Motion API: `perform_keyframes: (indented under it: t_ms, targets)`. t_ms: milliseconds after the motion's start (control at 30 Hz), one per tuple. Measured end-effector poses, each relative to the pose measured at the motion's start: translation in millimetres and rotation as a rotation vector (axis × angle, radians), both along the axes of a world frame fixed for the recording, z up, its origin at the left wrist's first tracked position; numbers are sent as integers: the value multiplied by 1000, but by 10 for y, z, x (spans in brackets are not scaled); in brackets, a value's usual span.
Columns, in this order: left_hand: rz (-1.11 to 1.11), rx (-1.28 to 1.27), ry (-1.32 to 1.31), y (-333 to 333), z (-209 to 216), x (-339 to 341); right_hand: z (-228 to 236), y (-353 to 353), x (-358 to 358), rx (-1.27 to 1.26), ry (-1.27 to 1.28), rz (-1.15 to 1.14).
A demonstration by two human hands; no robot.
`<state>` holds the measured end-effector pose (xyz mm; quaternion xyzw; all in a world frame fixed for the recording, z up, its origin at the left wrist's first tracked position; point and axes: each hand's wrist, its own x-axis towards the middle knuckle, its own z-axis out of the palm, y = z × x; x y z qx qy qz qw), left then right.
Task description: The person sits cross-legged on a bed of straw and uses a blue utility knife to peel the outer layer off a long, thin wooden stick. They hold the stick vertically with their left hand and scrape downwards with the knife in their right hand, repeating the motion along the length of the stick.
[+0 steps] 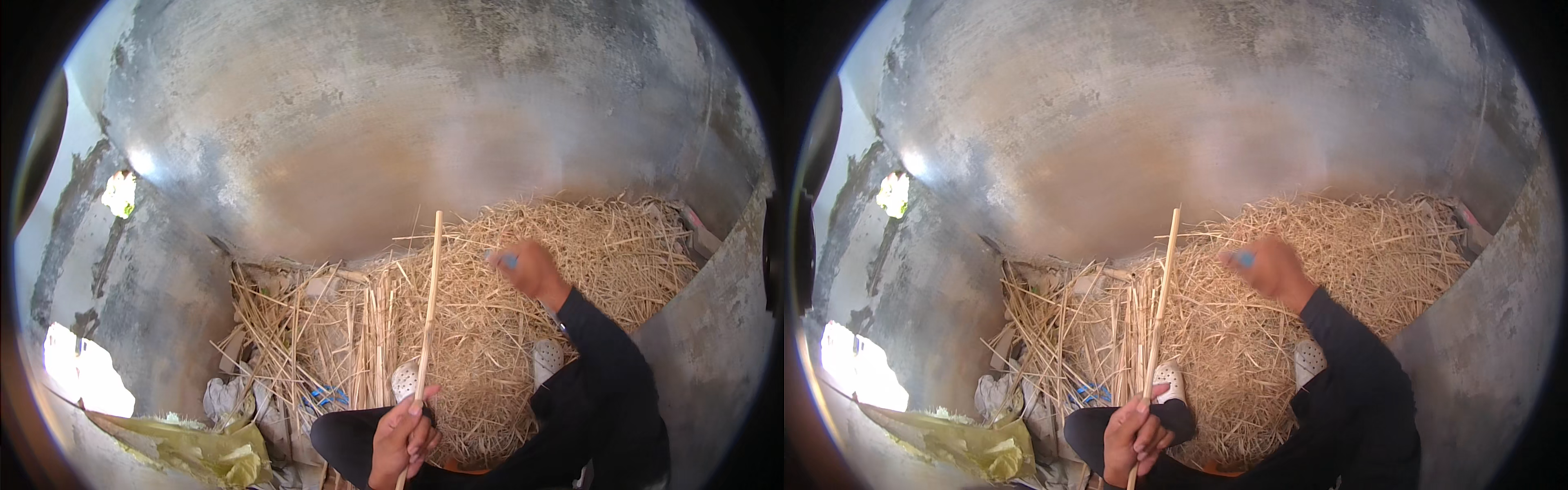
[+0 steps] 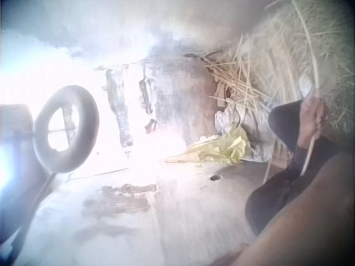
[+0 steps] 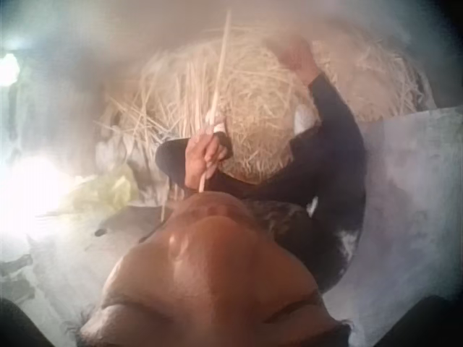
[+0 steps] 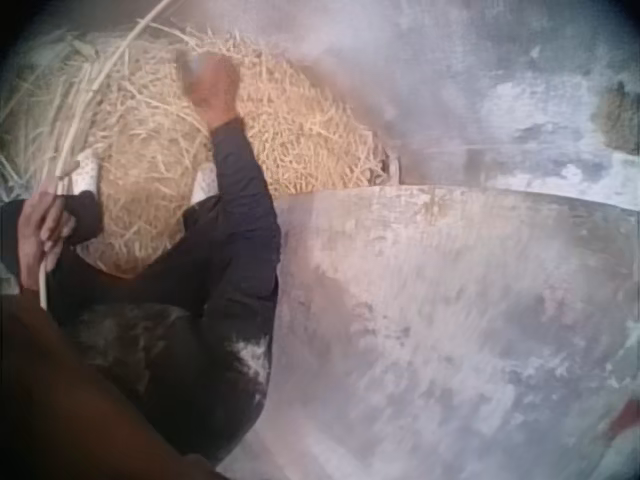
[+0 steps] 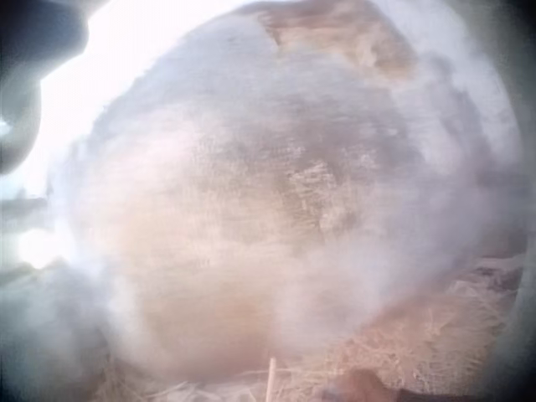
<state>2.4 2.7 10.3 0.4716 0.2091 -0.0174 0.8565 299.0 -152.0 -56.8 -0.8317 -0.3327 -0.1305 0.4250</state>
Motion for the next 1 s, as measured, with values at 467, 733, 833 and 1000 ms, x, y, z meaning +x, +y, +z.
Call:
perform_keyframes:
  t_ms: [467,733,833,1000]
  targets:
    - [-55,318,-21,-166,96,-103,157,273,-461,-161,-197,62]
    - [-35,302,3,-157,98,-109,133,335,-452,-145,-184,43]
    - [-62,305,32,-202,172,-109,226,219,-209,-170,-115,-4]
    - [-44,349,32,-210,200,-110,226,292,-544,-101,-233,146]
